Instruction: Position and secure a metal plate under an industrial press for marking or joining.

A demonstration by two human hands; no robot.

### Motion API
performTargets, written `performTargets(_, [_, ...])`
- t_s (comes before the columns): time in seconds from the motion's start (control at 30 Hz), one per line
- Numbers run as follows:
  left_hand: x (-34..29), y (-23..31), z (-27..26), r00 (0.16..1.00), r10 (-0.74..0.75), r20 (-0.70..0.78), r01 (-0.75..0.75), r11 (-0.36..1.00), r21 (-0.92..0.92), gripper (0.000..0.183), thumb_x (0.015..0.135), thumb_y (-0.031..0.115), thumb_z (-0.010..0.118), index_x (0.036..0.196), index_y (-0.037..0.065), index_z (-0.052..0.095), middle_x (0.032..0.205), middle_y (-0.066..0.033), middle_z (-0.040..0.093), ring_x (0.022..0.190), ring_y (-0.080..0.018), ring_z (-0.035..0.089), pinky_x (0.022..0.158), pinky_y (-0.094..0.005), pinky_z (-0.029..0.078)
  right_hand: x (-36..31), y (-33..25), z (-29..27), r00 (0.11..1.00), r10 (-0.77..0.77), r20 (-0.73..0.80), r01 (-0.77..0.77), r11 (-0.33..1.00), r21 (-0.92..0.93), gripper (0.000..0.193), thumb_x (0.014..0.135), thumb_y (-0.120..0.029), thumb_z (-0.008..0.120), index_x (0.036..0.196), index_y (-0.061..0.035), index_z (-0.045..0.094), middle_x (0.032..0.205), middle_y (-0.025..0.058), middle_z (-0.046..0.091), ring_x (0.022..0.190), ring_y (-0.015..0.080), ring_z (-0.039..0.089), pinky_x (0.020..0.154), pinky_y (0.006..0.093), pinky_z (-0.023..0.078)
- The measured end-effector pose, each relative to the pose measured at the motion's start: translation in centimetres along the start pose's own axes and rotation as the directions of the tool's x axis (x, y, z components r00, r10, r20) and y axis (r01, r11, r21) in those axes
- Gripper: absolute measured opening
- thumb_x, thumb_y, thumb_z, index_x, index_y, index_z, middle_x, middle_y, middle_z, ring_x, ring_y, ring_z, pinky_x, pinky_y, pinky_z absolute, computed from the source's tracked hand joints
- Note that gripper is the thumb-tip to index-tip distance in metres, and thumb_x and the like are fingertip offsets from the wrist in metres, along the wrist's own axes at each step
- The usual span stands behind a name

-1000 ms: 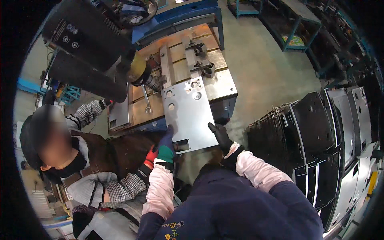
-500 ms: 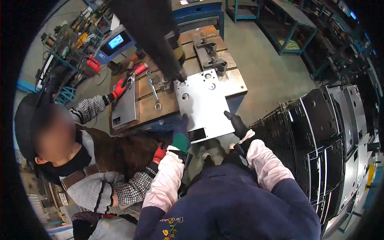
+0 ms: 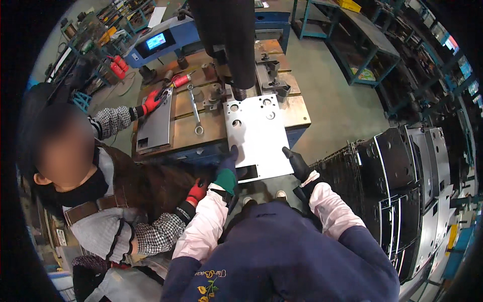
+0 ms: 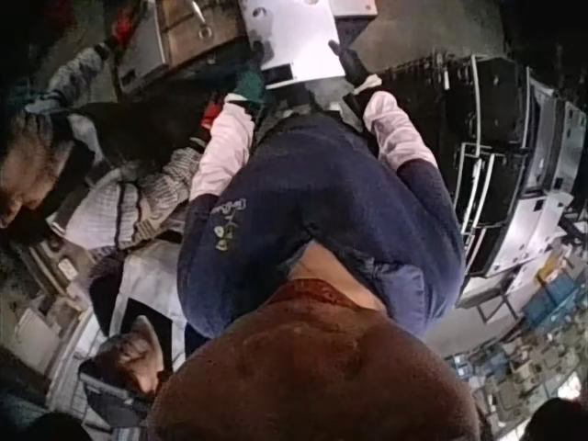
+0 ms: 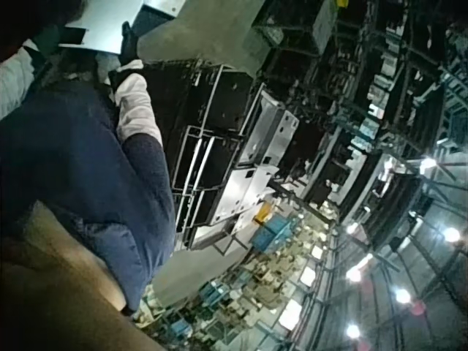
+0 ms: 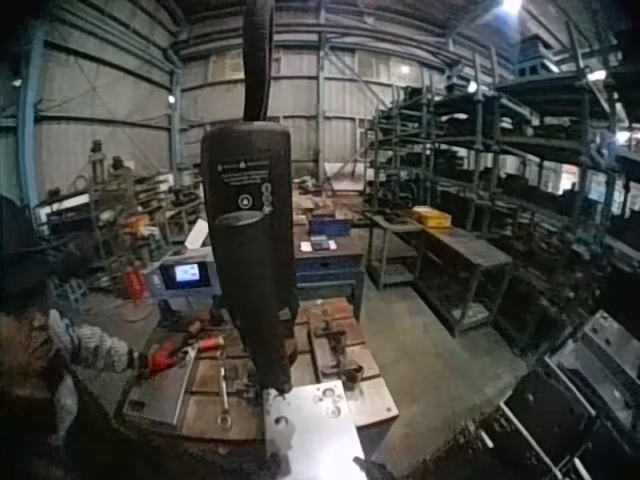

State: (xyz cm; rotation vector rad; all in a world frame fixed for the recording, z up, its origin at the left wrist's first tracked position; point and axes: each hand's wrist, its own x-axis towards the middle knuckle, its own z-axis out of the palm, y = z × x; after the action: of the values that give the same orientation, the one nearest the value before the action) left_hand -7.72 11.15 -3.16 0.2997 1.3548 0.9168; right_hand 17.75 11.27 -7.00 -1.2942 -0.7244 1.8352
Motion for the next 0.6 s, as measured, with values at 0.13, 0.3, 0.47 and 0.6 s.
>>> performTargets(0.13, [2.5,-1.6,-2.1,0.998,0.037,0.055,-0.035,0.999,-0.04,0.049,0.085,0.055,0.062,0.117,0.018,0.058,0.104,-0.0012,0.061,0.088,-0.015,0.059,0.059,-0.0326,0.053,-1.1,-5.0,0.7,0.991,0.13,-0.015,-0.094,0.631,-0.77,0.042,0.097,-0.038,0.048,0.115,-0.0012,0.058,0.094,0.0033,0.061,0.076,0.0122,0.056,0.069,0.0293,0.047])
performTargets(0.3, [2.5,-1.4,-1.7,0.979,0.2,0.05,-0.201,0.979,0.033,0.059,0.083,0.059,0.062,0.123,0.017,0.057,0.109,-0.0014,0.061,0.089,-0.0163,0.057,0.065,-0.0355,0.05,-4.5,-19.0,6.3,0.783,-0.622,0.009,0.572,0.715,-0.402,0.033,0.093,-0.019,0.059,0.118,0.0028,0.054,0.104,0.0076,0.061,0.096,0.0153,0.056,0.088,0.0311,0.046])
performTargets(0.47, [-0.7,0.8,-0.5,0.992,0.122,-0.005,-0.119,0.974,0.194,0.063,0.081,0.061,0.064,0.125,0.017,0.058,0.112,-0.0009,0.061,0.09,-0.0158,0.054,0.068,-0.0354,0.047,-10.7,-29.7,19.4,0.137,-0.875,0.464,0.917,-0.066,-0.393,0.033,0.095,-0.01,0.051,0.127,-0.0011,0.054,0.113,0.0085,0.063,0.103,0.0145,0.058,0.092,0.0275,0.044])
performTargets(0.6, [-1.5,0.9,0.1,0.949,0.315,-0.027,-0.301,0.927,0.222,0.065,0.08,0.061,0.064,0.125,0.015,0.058,0.111,-0.0014,0.061,0.09,-0.0155,0.054,0.069,-0.0362,0.047,-9.7,-30.9,23.0,0.05,-0.919,0.392,0.982,-0.026,-0.187,0.041,0.088,-0.023,0.064,0.121,-0.0004,0.052,0.101,0.0083,0.064,0.086,0.0161,0.063,0.075,0.0294,0.05])
